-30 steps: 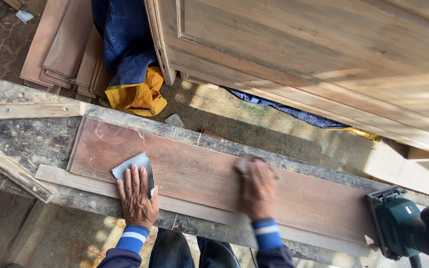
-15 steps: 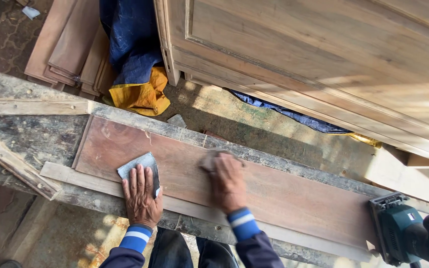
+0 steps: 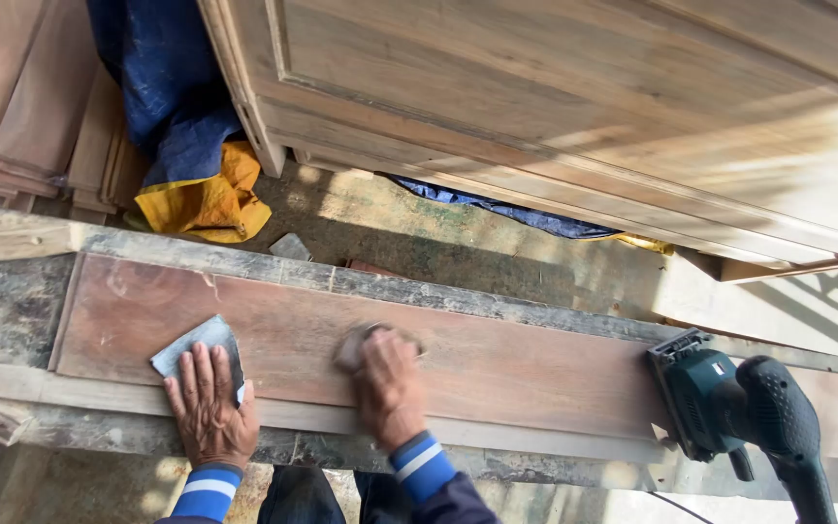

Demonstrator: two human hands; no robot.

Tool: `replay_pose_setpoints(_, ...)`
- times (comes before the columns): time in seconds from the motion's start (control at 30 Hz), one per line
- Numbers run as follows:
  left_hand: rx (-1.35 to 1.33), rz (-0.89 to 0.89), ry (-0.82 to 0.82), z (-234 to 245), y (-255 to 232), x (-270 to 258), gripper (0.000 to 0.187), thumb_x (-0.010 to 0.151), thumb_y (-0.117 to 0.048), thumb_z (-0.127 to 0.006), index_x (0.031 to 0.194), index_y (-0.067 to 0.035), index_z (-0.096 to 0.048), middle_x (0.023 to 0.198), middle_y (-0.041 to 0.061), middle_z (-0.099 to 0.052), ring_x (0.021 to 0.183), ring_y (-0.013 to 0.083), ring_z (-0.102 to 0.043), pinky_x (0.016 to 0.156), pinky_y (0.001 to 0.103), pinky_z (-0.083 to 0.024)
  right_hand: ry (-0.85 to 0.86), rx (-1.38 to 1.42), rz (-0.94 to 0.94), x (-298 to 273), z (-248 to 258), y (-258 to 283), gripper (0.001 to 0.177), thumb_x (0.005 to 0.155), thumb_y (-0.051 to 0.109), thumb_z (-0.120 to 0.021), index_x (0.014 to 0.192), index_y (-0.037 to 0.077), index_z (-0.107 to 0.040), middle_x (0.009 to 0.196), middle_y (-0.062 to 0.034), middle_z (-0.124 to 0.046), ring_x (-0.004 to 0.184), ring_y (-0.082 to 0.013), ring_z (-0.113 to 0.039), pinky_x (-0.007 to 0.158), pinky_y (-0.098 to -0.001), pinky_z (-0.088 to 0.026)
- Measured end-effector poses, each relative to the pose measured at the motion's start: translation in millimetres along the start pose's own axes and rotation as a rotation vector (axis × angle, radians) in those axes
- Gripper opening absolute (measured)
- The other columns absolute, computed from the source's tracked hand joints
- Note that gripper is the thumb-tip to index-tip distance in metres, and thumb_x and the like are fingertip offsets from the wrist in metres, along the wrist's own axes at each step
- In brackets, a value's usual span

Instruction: Sanding a wood plank using manual sandpaper and then an orbital power sander on a workbench.

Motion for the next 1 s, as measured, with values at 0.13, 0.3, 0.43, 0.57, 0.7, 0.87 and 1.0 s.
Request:
replay_pose_setpoints(0.13, -0.016, -0.026, 0.016, -1.0, -0.5, 0.9, 0.072, 0.099, -0.036, -0.050, 0.160, -0.002, -0.034, 0.169, 0.023, -0.029, 0.159, 0.0417, -0.023, 0.129, 0.061, -0.012, -0.040, 0.078, -0.021, -30.9, 58.7, -49.5, 0.052, 0.097, 0.013, -0.066, 0.147, 0.009, -0.053, 0.155, -0.0163, -0.052, 0.149, -0.0331, -0.042, 0.125, -0.0517, -0.026)
replay_pose_setpoints(0.3, 0.018, -0.019, -0.004, -2.3, 1.0, -0.3, 0.070, 0.100, -0.034, -0.049, 0.160, 0.000, -0.036, 0.170, 0.024, -0.030, 0.159, 0.0428, -0.024, 0.130, 0.062, -0.012, -0.357, -0.325, -0.396, -111.4, 179.7, -210.8, 0.040, 0.100, 0.016, -0.062, 0.137, 0.002, -0.063, 0.144, -0.0266, -0.059, 0.136, -0.0429, -0.054, 0.115, -0.0526, -0.043)
replay_pose_setpoints(0.43, 0.029, -0.024, -0.006, -2.7, 0.1, -2.4, 0.069, 0.102, -0.033, -0.048, 0.161, 0.000, -0.036, 0.171, 0.024, -0.029, 0.160, 0.0428, -0.024, 0.131, 0.062, -0.012, -0.464, -0.358, -0.525, -105.1, 137.5, -176.6, 0.038, 0.102, 0.015, -0.062, 0.138, 0.004, -0.061, 0.144, -0.0241, -0.058, 0.134, -0.0388, -0.055, 0.112, -0.0490, -0.047)
replay_pose_setpoints(0.57, 0.018, -0.014, -0.005, -2.1, -0.1, -3.7, 0.069, 0.103, -0.034, -0.048, 0.162, 0.000, -0.035, 0.172, 0.024, -0.028, 0.161, 0.0423, -0.023, 0.131, 0.061, -0.011, -0.228, -0.084, -0.088, -59.7, 64.9, -17.8, 0.044, 0.100, 0.012, -0.058, 0.142, 0.000, -0.054, 0.144, -0.0226, -0.056, 0.137, -0.0386, -0.053, 0.119, -0.0551, -0.041)
replay_pose_setpoints(0.7, 0.002, -0.027, 0.002, -4.5, 5.1, -1.8, 0.070, 0.102, -0.034, -0.048, 0.162, -0.001, -0.035, 0.172, 0.023, -0.028, 0.161, 0.0420, -0.022, 0.130, 0.060, -0.010, -0.256, -0.069, -0.043, -71.3, 104.0, -38.9, 0.042, 0.098, 0.015, -0.059, 0.138, 0.005, -0.058, 0.139, -0.0220, -0.062, 0.132, -0.0400, -0.057, 0.115, -0.0560, -0.040)
replay_pose_setpoints(0.87, 0.020, -0.017, -0.002, -3.5, 3.3, 2.2, 0.068, 0.103, -0.033, -0.049, 0.162, 0.000, -0.037, 0.172, 0.024, -0.029, 0.161, 0.0419, -0.023, 0.131, 0.061, -0.011, -0.349, -0.350, -0.591, -167.9, 180.4, -236.6, 0.043, 0.105, 0.027, -0.054, 0.142, 0.005, -0.059, 0.148, -0.0231, -0.056, 0.137, -0.0382, -0.052, 0.113, -0.0461, -0.046)
replay_pose_setpoints(1.0, 0.028, -0.023, -0.004, -2.6, 1.3, -2.7, 0.068, 0.103, -0.032, -0.050, 0.161, 0.001, -0.038, 0.172, 0.024, -0.031, 0.161, 0.0425, -0.024, 0.131, 0.061, -0.012, -0.394, -0.342, -0.531, -156.1, 133.7, -198.4, 0.042, 0.107, 0.021, -0.054, 0.147, 0.008, -0.052, 0.148, -0.0207, -0.057, 0.138, -0.0358, -0.053, 0.116, -0.0476, -0.045)
Point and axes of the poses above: each hand's wrist, its own x-axis towards the middle knuckle, its own z-axis out of the back of the hand, y = z × x, the point moved 10 cm from there along x, towards the middle knuckle
